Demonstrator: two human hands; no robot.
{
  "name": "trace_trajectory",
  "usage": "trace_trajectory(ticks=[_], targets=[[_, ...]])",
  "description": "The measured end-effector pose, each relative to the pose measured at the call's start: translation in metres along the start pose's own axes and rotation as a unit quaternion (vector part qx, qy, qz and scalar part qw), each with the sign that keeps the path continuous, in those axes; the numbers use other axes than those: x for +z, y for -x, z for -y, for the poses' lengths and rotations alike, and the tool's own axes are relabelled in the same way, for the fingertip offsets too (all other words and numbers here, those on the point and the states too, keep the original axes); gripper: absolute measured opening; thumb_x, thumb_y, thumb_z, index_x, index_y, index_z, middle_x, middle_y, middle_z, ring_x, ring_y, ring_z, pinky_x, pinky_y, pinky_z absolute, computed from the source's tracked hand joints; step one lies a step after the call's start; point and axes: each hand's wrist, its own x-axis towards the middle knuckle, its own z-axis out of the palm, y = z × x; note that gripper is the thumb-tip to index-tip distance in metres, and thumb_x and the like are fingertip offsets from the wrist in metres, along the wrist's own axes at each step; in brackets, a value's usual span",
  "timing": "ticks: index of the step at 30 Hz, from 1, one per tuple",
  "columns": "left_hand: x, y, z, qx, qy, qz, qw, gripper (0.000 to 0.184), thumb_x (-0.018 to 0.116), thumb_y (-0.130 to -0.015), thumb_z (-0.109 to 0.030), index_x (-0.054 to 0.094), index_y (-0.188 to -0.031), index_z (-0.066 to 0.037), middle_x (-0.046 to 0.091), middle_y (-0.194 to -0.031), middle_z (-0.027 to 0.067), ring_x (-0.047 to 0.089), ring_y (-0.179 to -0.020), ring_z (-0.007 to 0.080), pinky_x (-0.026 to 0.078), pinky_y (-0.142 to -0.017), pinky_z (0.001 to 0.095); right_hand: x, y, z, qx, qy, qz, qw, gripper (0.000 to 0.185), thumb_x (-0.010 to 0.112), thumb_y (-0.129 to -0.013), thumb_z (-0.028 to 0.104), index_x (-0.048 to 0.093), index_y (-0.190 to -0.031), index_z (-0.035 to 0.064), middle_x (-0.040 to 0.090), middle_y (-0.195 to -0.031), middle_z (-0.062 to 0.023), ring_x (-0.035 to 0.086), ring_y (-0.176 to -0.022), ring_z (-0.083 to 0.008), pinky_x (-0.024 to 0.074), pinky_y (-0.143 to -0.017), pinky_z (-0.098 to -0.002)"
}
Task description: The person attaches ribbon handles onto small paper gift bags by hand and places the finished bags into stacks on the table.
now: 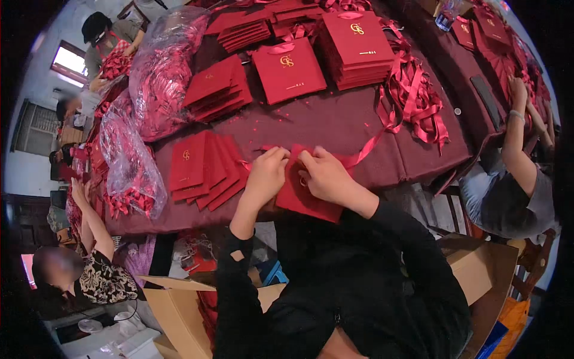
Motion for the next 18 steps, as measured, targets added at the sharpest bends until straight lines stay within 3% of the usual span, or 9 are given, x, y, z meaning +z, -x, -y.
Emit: trace_trajectory(ticks=[2, 3, 6, 8, 9, 11, 13, 16, 18], targets=[[0.0, -0.001, 0.008, -0.008, 0.006, -0.015, 1.0, 0.011, 0.054, -0.083, -0.001, 0.059, -0.093, 0.002, 0.062, -0.088, 0.0213, 0.059, -0.088, 0.0409, 0.048, -0.075, 0.045, 0.005, 0.005, 0.002, -0.133, 0.182, -0.067, 0.972, 0.028, 0.061, -0.08, 0.012, 0.053, -0.105, 0.0031, 0.06, -0.089, -0.013, 0.055, -0.089, -0.0308, 0.0436, -0.081, -0.0411], [0.0, -0.003, 0.01, -0.005, 0.005, -0.014, 1.0, 0.011, 0.054, -0.083, -0.001, 0.059, -0.093, 0.002, 0.062, -0.088, 0.0213, 0.059, -0.088, 0.0409, 0.048, -0.075, 0.045, 0.009, 0.007, 0.002, -0.135, 0.242, -0.068, 0.958, 0.032, 0.056, -0.084, 0.02, 0.055, -0.112, 0.0042, 0.058, -0.094, -0.0088, 0.049, -0.095, -0.0243, 0.0377, -0.085, -0.0386], [-0.004, -0.002, 0.014, -0.037, 0.021, 0.009, 0.999, 0.009, 0.054, -0.086, -0.001, 0.059, -0.093, 0.002, 0.064, -0.083, 0.0185, 0.065, -0.078, 0.0337, 0.052, -0.068, 0.0396, 0.009, 0.008, -0.002, -0.099, 0.21, -0.084, 0.969, 0.031, 0.056, -0.085, 0.019, 0.054, -0.111, 0.0024, 0.056, -0.095, -0.0104, 0.05, -0.093, -0.0266, 0.0387, -0.083, -0.0398], [-0.015, 0.0, 0.024, -0.202, 0.148, -0.04, 0.967, 0.009, 0.052, -0.09, 0.0, 0.06, -0.095, 0.002, 0.064, -0.078, 0.0134, 0.067, -0.065, 0.0223, 0.053, -0.059, 0.0322, 0.008, 0.009, -0.004, -0.092, 0.196, -0.085, 0.973, 0.03, 0.056, -0.085, 0.019, 0.054, -0.109, 0.0019, 0.055, -0.095, -0.0105, 0.049, -0.093, -0.027, 0.0388, -0.083, -0.04], [-0.02, 0.004, 0.042, -0.171, 0.161, -0.1, 0.967, 0.01, 0.051, -0.092, 0.0, 0.06, -0.096, 0.002, 0.062, -0.075, 0.0094, 0.064, -0.058, 0.0145, 0.052, -0.053, 0.0267, 0.008, 0.008, -0.004, -0.088, 0.182, -0.086, 0.976, 0.029, 0.056, -0.085, 0.018, 0.054, -0.108, 0.0014, 0.054, -0.095, -0.0107, 0.049, -0.093, -0.0274, 0.0388, -0.083, -0.0401], [-0.037, 0.011, 0.051, -0.192, 0.116, -0.1, 0.969, 0.011, 0.051, -0.091, 0.001, 0.06, -0.096, 0.002, 0.062, -0.075, 0.0098, 0.064, -0.059, 0.0148, 0.052, -0.053, 0.0269, 0.01, 0.007, -0.005, -0.094, 0.195, -0.095, 0.972, 0.029, 0.056, -0.083, 0.016, 0.054, -0.107, 0.0014, 0.054, -0.095, -0.0109, 0.049, -0.093, -0.0278, 0.0388, -0.084, -0.0401], [-0.041, 0.008, 0.042, -0.214, 0.069, -0.095, 0.97, 0.01, 0.053, -0.089, 0.0, 0.061, -0.095, 0.002, 0.064, -0.078, 0.0136, 0.066, -0.066, 0.0216, 0.053, -0.059, 0.0323, 0.012, 0.008, -0.006, -0.103, 0.208, -0.099, 0.968, 0.028, 0.057, -0.08, 0.015, 0.054, -0.106, 0.0014, 0.054, -0.095, -0.0111, 0.049, -0.093, -0.0283, 0.0389, -0.084, -0.04], [-0.031, -0.002, 0.06, -0.165, -0.058, -0.151, 0.973, 0.011, 0.057, -0.085, -0.003, 0.062, -0.093, 0.001, 0.065, -0.086, 0.0197, 0.063, -0.084, 0.0378, 0.049, -0.074, 0.0436, 0.011, 0.009, -0.006, -0.107, 0.224, -0.094, 0.964, 0.03, 0.058, -0.075, 0.011, 0.053, -0.103, 0.0015, 0.053, -0.095, -0.0114, 0.048, -0.093, -0.029, 0.0389, -0.083, -0.0399], [-0.026, -0.003, 0.061, -0.15, -0.12, -0.145, 0.971, 0.012, 0.057, -0.086, -0.003, 0.062, -0.096, 0.002, 0.065, -0.086, 0.0175, 0.063, -0.081, 0.0336, 0.049, -0.071, 0.0412, 0.01, 0.01, -0.005, -0.108, 0.218, -0.093, 0.965, 0.032, 0.057, -0.072, 0.009, 0.053, -0.102, 0.0011, 0.053, -0.095, -0.0114, 0.048, -0.093, -0.0291, 0.039, -0.083, -0.0397]])
